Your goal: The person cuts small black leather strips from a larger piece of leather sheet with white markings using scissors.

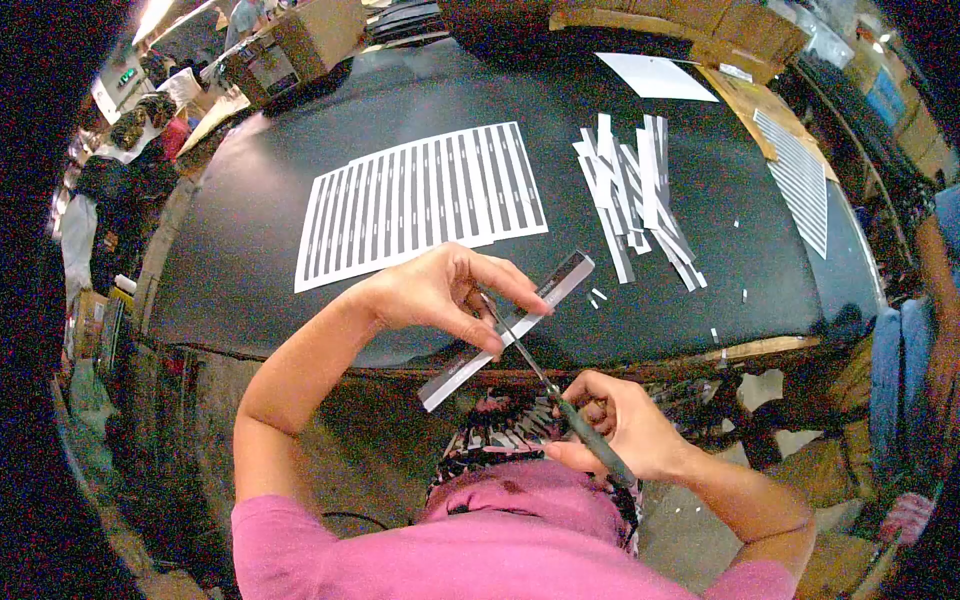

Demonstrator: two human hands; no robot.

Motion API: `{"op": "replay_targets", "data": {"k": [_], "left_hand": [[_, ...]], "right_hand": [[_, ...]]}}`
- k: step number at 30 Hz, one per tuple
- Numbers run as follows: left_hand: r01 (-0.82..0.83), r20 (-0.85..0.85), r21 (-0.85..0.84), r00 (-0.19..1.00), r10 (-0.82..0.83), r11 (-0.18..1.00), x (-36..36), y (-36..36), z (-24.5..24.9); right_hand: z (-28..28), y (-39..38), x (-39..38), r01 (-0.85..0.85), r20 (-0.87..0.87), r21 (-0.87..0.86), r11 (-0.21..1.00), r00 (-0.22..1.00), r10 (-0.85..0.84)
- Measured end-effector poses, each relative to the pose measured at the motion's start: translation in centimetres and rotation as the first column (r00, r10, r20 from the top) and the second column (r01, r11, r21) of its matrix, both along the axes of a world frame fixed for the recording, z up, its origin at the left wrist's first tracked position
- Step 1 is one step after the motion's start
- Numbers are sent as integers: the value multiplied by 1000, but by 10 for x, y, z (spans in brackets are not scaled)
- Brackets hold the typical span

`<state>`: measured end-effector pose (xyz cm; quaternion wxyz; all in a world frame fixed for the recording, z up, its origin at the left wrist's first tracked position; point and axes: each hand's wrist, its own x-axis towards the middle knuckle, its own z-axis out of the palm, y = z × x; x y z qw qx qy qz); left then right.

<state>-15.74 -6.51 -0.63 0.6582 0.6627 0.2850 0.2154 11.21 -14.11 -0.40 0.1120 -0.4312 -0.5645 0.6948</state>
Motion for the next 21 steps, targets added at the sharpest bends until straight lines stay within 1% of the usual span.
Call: {"op": "replay_targets", "data": {"k": [1,4,7,8,11,12,13,14,15,16,17,19,20,21], "left_hand": [[7,4,-27,1000,-6,1000,0,1,-2],[42,6,-55,999,-42,998,1,3,-3],[43,11,-106,999,-42,993,-1,3,0],[42,13,-106,999,-41,993,-3,5,-1],[2,55,-114,998,4,994,-16,10,-2],[-13,64,-114,998,20,993,-20,10,-2],[-27,73,-117,997,36,993,-23,11,-3],[-27,73,-84,997,33,996,-25,11,-5],[-24,73,-86,997,30,996,-26,11,-6],[-13,66,-83,998,19,996,-26,11,-8],[-1,61,-77,998,6,997,-25,12,-8],[11,44,-50,999,-9,999,-24,13,-10],[15,25,-27,1000,-14,1000,-25,13,-10],[12,25,-24,1000,-11,1000,-25,13,-9]], "right_hand": [[-1,0,1,3,1,-5,1000,1000,-3],[-10,2,8,-111,-23,25,994,993,112],[0,0,10,-116,-46,-23,993,992,115],[-1,3,17,-181,2,-29,983,984,181],[-1,4,36,-197,50,-55,979,979,199],[2,4,41,-120,28,-7,993,992,120],[19,13,40,-157,176,70,985,974,143],[32,17,37,-4,121,102,995,993,-8],[40,20,31,153,61,124,980,985,-161],[38,28,24,234,-1,288,929,970,-244],[33,39,16,313,-75,441,841,947,-313],[24,66,1,379,-144,595,709,918,-370],[24,77,-9,379,-145,598,707,918,-369],[25,88,-20,352,-133,546,760,932,-336]]}}
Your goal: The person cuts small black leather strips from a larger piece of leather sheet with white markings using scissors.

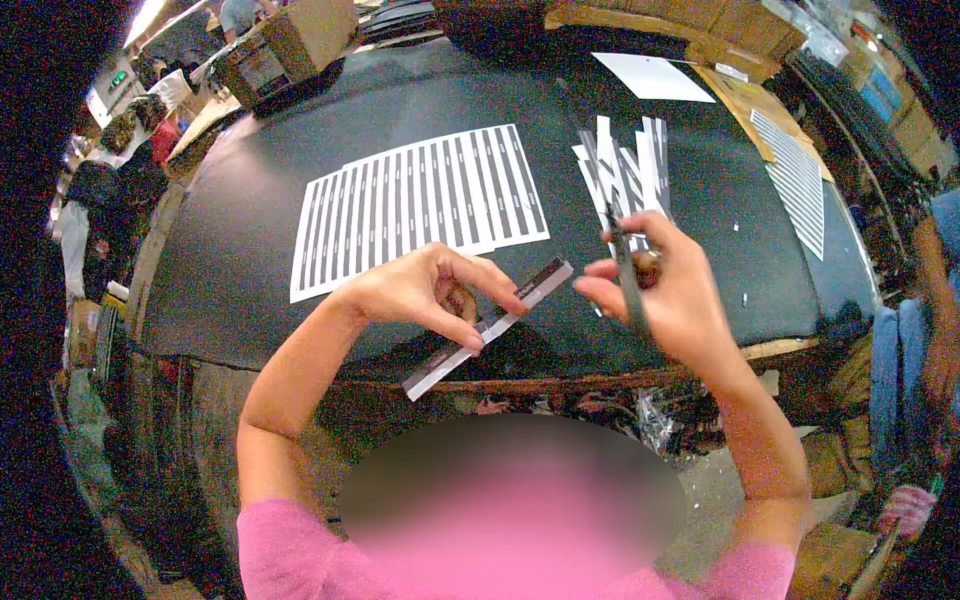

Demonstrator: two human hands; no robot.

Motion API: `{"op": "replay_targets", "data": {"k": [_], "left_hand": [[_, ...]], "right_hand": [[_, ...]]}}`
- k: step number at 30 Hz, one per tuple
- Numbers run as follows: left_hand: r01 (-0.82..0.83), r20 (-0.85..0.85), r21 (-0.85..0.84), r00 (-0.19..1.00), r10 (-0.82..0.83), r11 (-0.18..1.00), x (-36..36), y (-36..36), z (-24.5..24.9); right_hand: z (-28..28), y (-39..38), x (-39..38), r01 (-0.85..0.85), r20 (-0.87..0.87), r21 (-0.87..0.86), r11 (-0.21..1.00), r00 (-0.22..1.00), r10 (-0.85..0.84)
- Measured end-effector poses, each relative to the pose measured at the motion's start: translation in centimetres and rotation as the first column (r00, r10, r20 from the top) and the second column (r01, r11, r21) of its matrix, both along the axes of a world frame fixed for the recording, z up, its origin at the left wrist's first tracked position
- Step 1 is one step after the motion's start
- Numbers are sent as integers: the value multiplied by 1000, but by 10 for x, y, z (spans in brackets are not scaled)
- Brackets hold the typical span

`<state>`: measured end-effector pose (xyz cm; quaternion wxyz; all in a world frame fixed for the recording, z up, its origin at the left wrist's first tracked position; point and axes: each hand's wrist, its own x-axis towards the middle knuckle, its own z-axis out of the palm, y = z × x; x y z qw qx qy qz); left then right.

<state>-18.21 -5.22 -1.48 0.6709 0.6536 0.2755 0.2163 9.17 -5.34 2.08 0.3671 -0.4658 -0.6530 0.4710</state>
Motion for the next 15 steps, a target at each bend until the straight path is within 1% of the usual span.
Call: {"op": "replay_targets", "data": {"k": [1,2,4,5,8,9,11,12,14,15], "left_hand": [[11,-31,64,999,-9,998,0,0,1],[23,-63,125,998,-15,992,0,0,3],[19,-101,148,995,-4,989,-3,-1,7],[22,-135,170,991,1,985,-5,-1,8],[0,-98,202,995,20,979,-13,1,-4],[0,-97,196,995,19,981,-14,0,-8],[-162,-5,111,987,163,981,-16,-4,-13],[-161,-6,111,987,162,981,-17,-7,-13],[-376,-52,-62,926,373,925,-17,-18,-14],[-381,-46,-82,925,378,921,-15,-23,-14]], "right_hand": [[0,8,-9,-48,-14,-65,997,999,47],[0,15,-16,-54,-17,-64,996,998,53],[-4,24,-27,-182,-12,-244,952,983,185],[-10,26,-30,-199,-37,-215,956,980,195],[-12,28,-35,-214,-78,-204,955,976,202],[-12,28,-36,-214,-78,-210,954,976,202],[-10,27,-36,-145,-61,-170,975,989,137],[-8,27,-37,-144,-61,-171,975,989,136],[-4,24,-38,-68,-27,-115,991,998,65],[-4,24,-39,-71,-25,-119,990,997,69]]}}
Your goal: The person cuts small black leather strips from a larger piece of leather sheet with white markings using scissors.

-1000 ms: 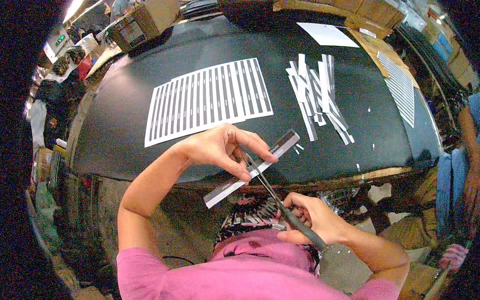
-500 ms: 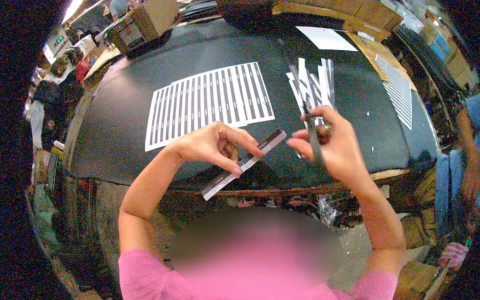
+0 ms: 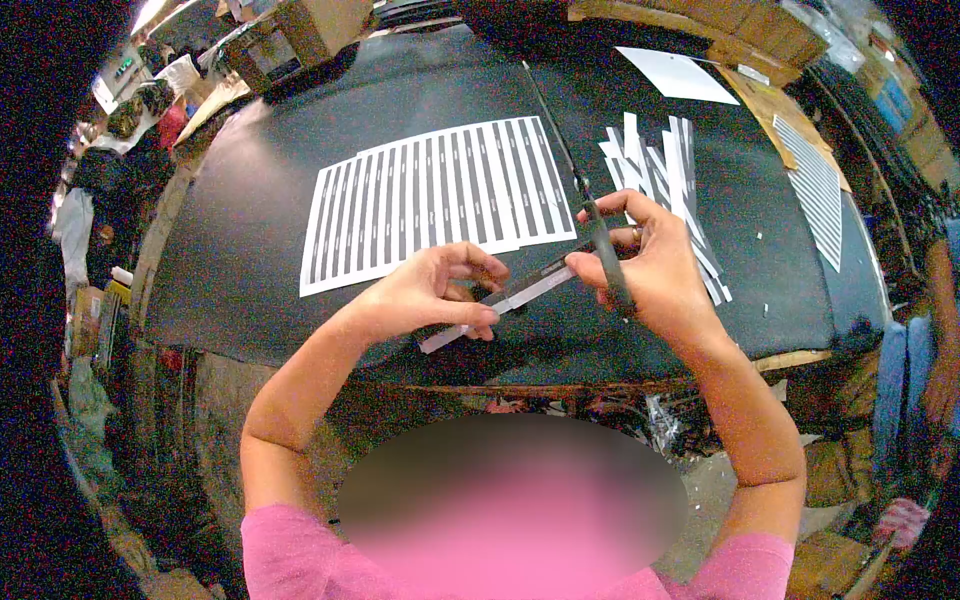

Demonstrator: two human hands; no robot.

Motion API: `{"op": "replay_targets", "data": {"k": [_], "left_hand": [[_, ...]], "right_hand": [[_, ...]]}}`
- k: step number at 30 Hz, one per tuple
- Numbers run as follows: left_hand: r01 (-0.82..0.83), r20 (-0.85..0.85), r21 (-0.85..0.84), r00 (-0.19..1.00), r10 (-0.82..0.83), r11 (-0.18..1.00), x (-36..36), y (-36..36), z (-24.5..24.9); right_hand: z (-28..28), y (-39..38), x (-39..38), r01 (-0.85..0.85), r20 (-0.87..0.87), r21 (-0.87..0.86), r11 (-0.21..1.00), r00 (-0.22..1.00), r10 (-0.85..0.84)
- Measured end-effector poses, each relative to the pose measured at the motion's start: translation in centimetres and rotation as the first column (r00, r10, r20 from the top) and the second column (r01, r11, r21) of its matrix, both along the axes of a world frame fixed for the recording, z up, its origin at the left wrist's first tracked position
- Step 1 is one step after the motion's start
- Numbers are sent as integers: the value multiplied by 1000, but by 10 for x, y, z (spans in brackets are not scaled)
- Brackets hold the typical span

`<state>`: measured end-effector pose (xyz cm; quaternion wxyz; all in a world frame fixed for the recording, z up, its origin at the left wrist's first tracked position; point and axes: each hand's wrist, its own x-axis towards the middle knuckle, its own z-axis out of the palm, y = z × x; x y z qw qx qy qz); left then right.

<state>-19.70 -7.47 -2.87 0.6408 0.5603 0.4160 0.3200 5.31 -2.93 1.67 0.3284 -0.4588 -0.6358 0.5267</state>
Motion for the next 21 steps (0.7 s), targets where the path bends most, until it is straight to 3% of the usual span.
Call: {"op": "replay_targets", "data": {"k": [3,7,12,14,15,17,18,19,21], "left_hand": [[-19,31,-119,999,23,993,5,-5,-7],[-146,43,-111,988,151,983,9,-10,-6],[-177,-53,-39,983,175,983,8,-8,-8],[-189,-78,-3,979,188,982,6,-8,-7],[-189,-77,-14,979,188,982,4,-8,-6],[-193,-81,-24,978,191,981,-1,-8,-3],[-225,-62,-61,973,221,973,-4,-8,0],[-257,-44,-95,966,253,962,-8,-8,3],[-309,5,-168,949,314,936,-17,-5,-1]], "right_hand": [[-2,1,-2,6,-2,11,1000,1000,-6],[-3,2,-3,12,29,28,1000,1000,-13],[-15,5,0,0,42,48,999,999,-2],[-22,7,4,19,73,241,970,997,-38],[-21,7,6,15,69,240,971,997,-32],[-20,8,11,141,171,354,925,962,-212],[-22,7,14,158,97,478,864,968,-231],[-14,0,16,155,91,480,863,970,-225],[10,-22,21,61,88,196,979,993,-80]]}}
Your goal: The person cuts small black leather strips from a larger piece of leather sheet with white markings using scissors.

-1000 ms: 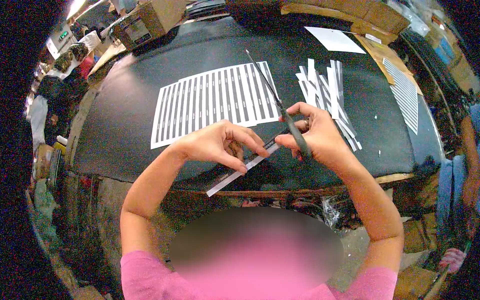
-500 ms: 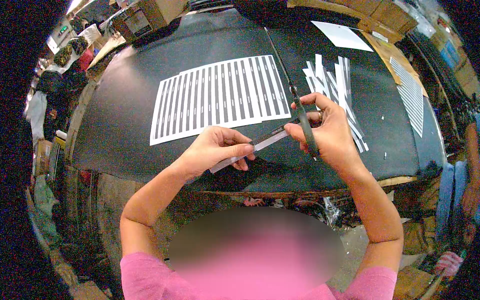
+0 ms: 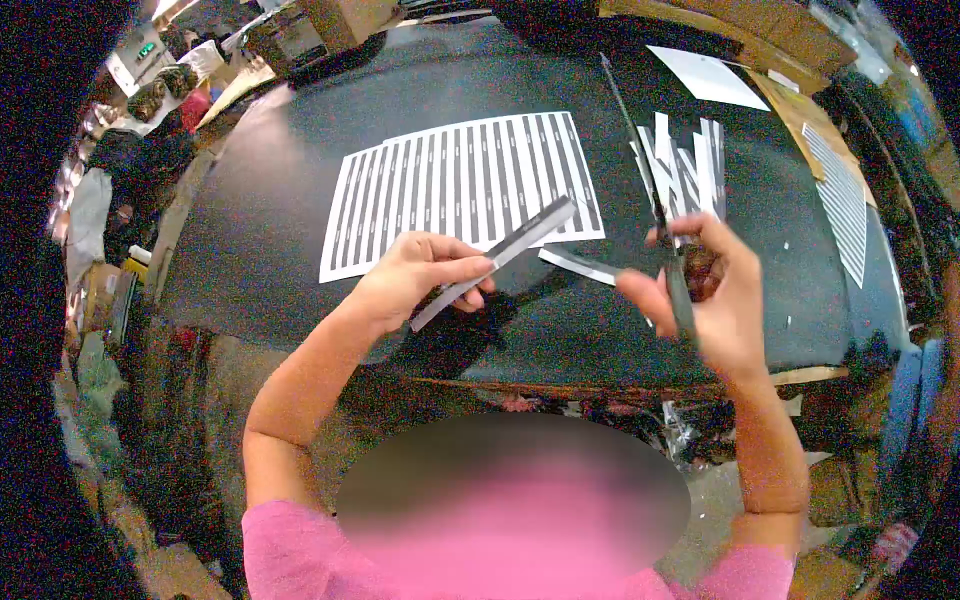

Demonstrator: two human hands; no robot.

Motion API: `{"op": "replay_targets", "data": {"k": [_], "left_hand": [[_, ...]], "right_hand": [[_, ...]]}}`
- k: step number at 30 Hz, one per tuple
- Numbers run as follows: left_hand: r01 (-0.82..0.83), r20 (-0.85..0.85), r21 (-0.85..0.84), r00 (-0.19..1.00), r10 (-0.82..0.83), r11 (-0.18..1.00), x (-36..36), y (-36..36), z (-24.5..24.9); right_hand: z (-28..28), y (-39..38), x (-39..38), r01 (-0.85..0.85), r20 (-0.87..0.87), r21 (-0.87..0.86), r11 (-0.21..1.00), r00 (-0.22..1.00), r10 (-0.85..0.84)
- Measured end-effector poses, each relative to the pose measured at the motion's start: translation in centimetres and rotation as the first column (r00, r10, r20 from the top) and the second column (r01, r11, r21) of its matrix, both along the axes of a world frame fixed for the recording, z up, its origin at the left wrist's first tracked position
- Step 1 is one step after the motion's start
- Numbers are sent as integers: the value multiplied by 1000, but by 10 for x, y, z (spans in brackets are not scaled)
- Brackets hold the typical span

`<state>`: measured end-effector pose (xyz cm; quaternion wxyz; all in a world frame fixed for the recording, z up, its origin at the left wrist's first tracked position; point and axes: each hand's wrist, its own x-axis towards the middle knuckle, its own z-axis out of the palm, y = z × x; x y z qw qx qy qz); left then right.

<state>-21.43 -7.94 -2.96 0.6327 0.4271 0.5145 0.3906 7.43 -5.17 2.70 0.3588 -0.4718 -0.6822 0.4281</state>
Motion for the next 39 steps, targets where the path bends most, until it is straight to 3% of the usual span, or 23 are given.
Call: {"op": "replay_targets", "data": {"k": [2,4,9,23,39], "left_hand": [[-32,29,-14,999,33,999,-2,0,3],[-39,94,-22,995,41,999,-2,-1,6],[-26,206,25,978,21,999,7,-10,14],[-36,282,154,959,-9,987,54,-30,18],[-16,364,194,930,-57,981,59,-30,15]], "right_hand": [[-1,-17,1,-178,-173,-291,940,976,131],[-7,-36,3,-332,-226,-496,802,942,250],[-20,-67,10,-369,-254,-667,648,929,268],[-31,-70,-4,-371,-316,-573,731,923,221],[-29,-71,-4,-321,-204,-513,796,946,251]]}}
